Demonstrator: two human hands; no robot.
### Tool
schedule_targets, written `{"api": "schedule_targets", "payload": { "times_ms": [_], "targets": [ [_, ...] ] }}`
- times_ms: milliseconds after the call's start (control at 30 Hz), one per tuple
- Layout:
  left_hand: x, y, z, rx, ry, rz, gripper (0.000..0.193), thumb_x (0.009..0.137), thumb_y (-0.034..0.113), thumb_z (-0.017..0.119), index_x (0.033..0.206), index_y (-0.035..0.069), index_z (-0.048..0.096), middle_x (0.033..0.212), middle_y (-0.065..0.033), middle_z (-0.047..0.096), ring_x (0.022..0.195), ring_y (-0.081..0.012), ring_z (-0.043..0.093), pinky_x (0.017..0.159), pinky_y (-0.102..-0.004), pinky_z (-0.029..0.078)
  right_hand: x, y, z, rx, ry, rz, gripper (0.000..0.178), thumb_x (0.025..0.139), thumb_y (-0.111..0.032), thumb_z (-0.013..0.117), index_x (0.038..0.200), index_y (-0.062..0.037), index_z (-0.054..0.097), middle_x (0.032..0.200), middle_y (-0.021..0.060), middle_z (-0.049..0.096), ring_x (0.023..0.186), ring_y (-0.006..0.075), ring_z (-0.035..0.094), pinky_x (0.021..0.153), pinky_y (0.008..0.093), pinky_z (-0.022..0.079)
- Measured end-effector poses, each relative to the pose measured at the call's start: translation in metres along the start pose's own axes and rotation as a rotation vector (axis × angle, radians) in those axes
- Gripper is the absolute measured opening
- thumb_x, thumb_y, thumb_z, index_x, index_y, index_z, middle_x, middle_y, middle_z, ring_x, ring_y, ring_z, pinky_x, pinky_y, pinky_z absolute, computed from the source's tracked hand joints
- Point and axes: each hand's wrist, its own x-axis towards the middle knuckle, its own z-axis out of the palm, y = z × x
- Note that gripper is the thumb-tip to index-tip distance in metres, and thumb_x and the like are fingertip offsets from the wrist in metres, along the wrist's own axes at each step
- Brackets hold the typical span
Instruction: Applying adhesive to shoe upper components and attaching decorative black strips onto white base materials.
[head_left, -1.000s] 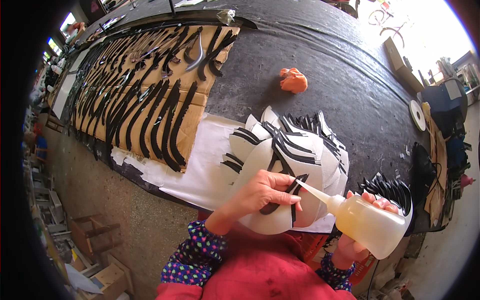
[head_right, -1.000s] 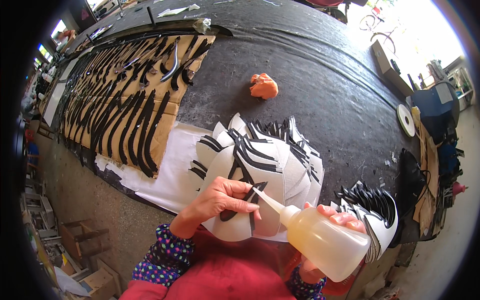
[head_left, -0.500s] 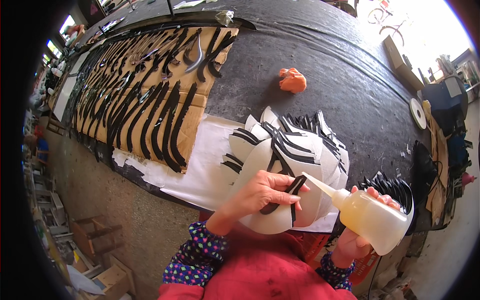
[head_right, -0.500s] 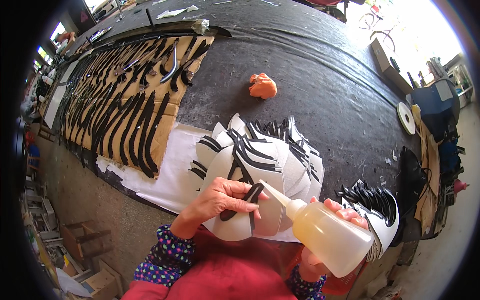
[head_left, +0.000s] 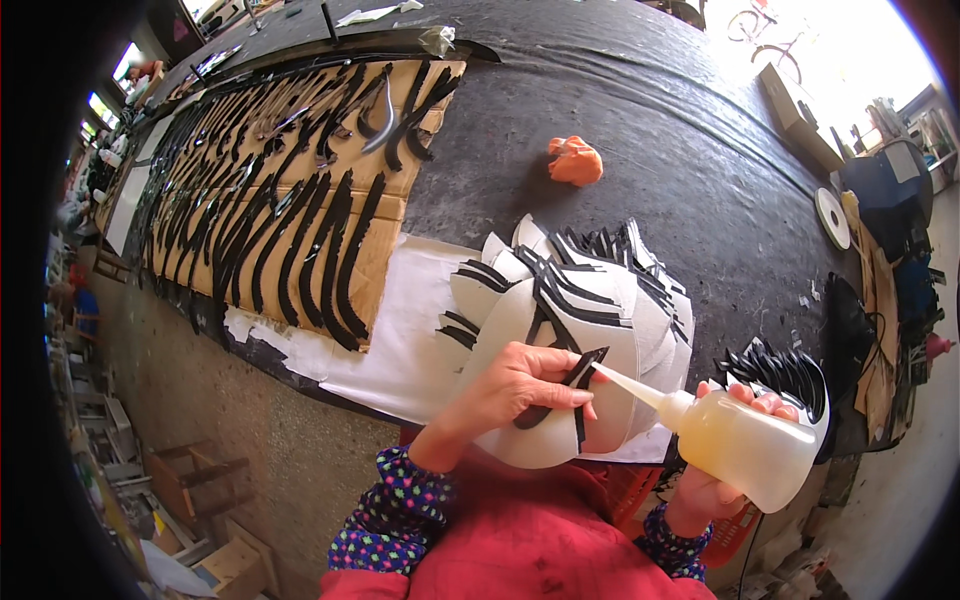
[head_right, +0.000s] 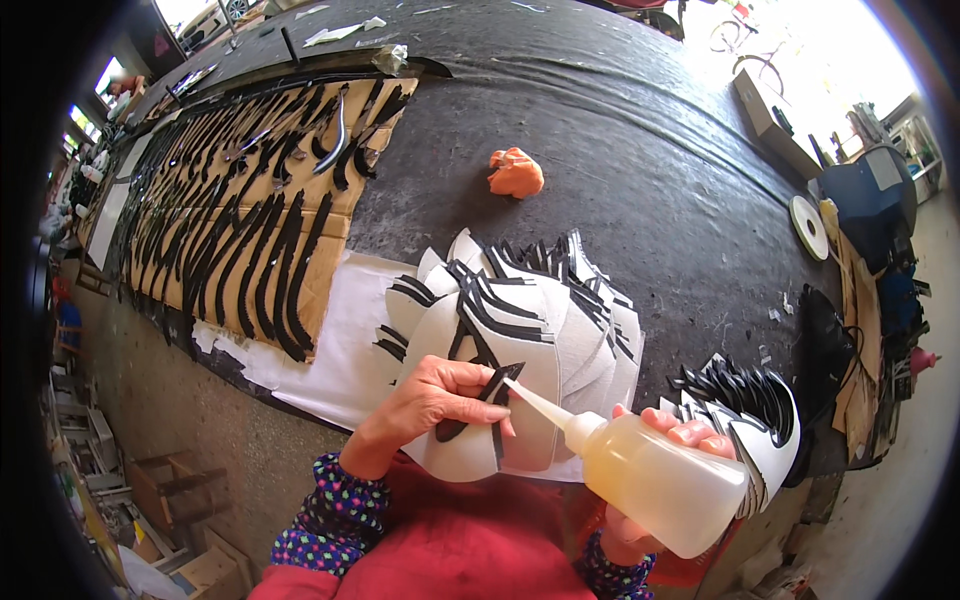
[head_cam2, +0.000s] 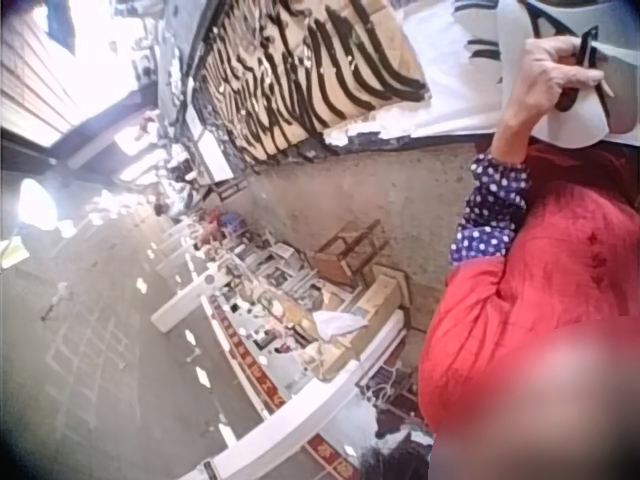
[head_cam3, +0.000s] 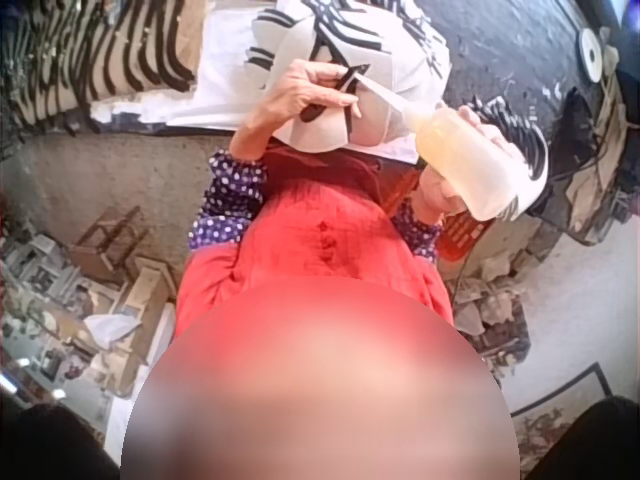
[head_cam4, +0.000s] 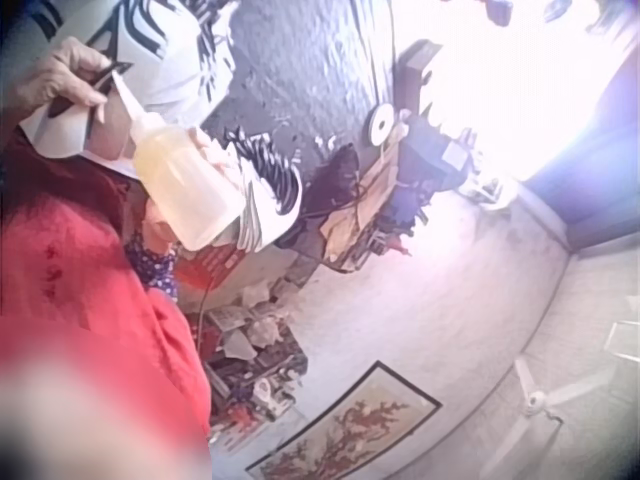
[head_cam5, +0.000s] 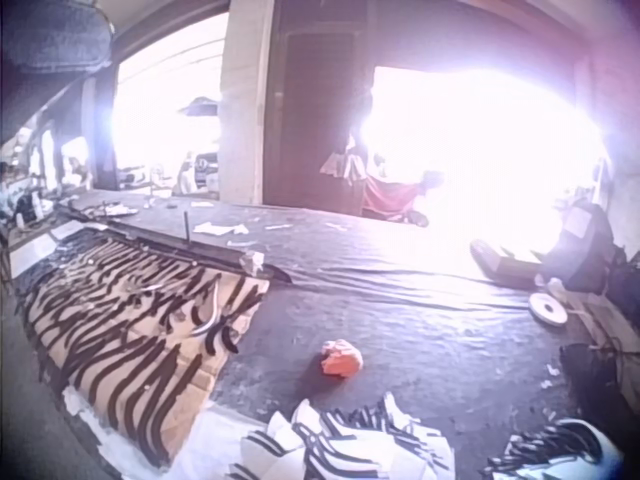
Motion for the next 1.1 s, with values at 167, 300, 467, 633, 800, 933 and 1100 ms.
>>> {"api": "schedule_targets", "payload": {
  "times_ms": [167,300,467,633,800,933,1100],
  "targets": [
    [0.0,0.0,0.001,-0.029,-0.019,0.054,0.026,0.08,0.006,0.065,0.104,-0.003,0.062,0.08,-0.0073,0.067,0.075,-0.0089,0.061,0.067,-0.0187,0.046,0.001,0.0,0.0,-0.01,0.031,-0.032,0.076,0.07,-0.044,0.074,0.125,-0.0114,0.034,0.112,0.0081,0.043,0.111,0.032,0.047,0.088,0.0605,0.044],
    [0.0,0.0,0.0,0.002,-0.007,0.005,0.026,0.08,0.006,0.065,0.105,-0.003,0.062,0.079,-0.0076,0.067,0.075,-0.009,0.061,0.068,-0.0189,0.046,0.002,0.0,0.0,-0.034,0.021,-0.022,0.079,0.066,-0.044,0.076,0.125,-0.0113,0.034,0.112,0.0085,0.043,0.109,0.0317,0.049,0.087,0.0585,0.045],
    [0.0,0.001,0.0,-0.01,-0.03,0.038,0.026,0.081,0.006,0.064,0.105,-0.003,0.062,0.079,-0.0076,0.067,0.075,-0.0088,0.061,0.068,-0.0188,0.045,0.004,0.0,0.001,-0.061,0.061,-0.039,0.085,0.063,-0.047,0.078,0.125,-0.0111,0.033,0.112,0.0093,0.042,0.108,0.0312,0.05,0.087,0.0554,0.047],
    [-0.001,0.003,0.003,-0.038,-0.033,0.073,0.026,0.081,0.006,0.063,0.106,-0.003,0.062,0.079,-0.0074,0.067,0.075,-0.0089,0.061,0.068,-0.0186,0.045,0.004,0.0,0.002,-0.029,0.005,-0.039,0.083,0.065,-0.047,0.077,0.125,-0.0106,0.033,0.111,0.0093,0.043,0.11,0.0309,0.049,0.086,0.0555,0.047],
    [-0.002,0.001,0.007,-0.049,0.014,0.065,0.025,0.081,0.006,0.064,0.105,-0.002,0.063,0.079,-0.0059,0.067,0.073,-0.007,0.059,0.065,-0.0175,0.044,0.002,0.001,-0.001,0.005,-0.052,-0.067,0.087,0.066,-0.049,0.075,0.129,-0.0105,0.03,0.115,0.0075,0.04,0.117,0.029,0.045,0.093,0.0564,0.042],
    [-0.004,-0.001,0.008,0.019,0.047,0.041,0.025,0.081,0.006,0.064,0.104,-0.002,0.063,0.079,-0.0048,0.067,0.071,-0.0056,0.057,0.063,-0.0168,0.043,-0.003,0.005,-0.006,0.083,-0.186,-0.062,0.088,0.067,-0.055,0.071,0.131,-0.0113,0.03,0.118,0.006,0.039,0.117,0.0282,0.044,0.094,0.0578,0.04],
    [-0.003,-0.002,0.01,0.012,0.046,0.093,0.027,0.081,0.006,0.064,0.106,-0.002,0.062,0.079,-0.0053,0.066,0.07,-0.0058,0.057,0.064,-0.0172,0.043,-0.005,0.008,-0.009,0.076,-0.173,-0.066,0.087,0.07,-0.056,0.067,0.133,-0.0109,0.027,0.121,0.0063,0.039,0.118,0.029,0.044,0.094,0.0581,0.039]
  ]
}}
